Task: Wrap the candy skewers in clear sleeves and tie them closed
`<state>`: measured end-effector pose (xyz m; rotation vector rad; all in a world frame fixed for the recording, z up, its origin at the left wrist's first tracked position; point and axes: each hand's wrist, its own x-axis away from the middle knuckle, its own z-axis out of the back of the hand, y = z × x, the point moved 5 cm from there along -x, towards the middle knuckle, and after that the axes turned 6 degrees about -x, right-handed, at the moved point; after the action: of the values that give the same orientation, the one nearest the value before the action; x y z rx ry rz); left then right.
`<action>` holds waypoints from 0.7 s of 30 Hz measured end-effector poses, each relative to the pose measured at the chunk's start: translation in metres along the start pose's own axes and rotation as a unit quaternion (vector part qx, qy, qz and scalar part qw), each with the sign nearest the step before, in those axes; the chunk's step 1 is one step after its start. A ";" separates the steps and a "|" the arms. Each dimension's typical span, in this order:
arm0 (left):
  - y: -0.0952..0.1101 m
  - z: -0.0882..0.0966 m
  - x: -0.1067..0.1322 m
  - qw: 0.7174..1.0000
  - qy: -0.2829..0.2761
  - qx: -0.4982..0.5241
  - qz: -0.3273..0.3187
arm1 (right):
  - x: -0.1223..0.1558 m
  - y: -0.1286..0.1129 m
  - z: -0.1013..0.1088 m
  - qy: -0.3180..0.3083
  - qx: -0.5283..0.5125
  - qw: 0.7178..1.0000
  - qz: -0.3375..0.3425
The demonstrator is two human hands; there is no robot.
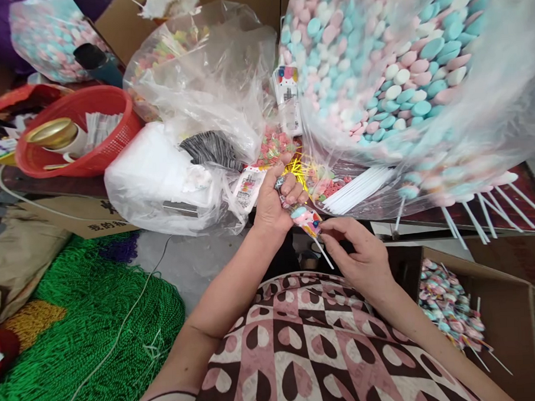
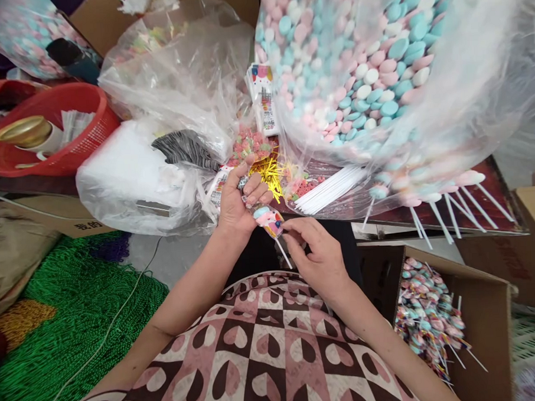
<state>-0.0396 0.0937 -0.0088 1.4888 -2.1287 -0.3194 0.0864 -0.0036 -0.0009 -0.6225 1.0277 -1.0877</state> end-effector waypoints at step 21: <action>0.011 0.004 -0.007 0.998 0.051 0.011 -0.022 | -0.004 -0.006 0.013 0.030 -0.052 0.995 -0.085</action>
<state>-0.0490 0.1037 -0.0091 1.5321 -2.0285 -0.2322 0.0956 -0.0029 0.0113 -0.7769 1.1031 -1.2133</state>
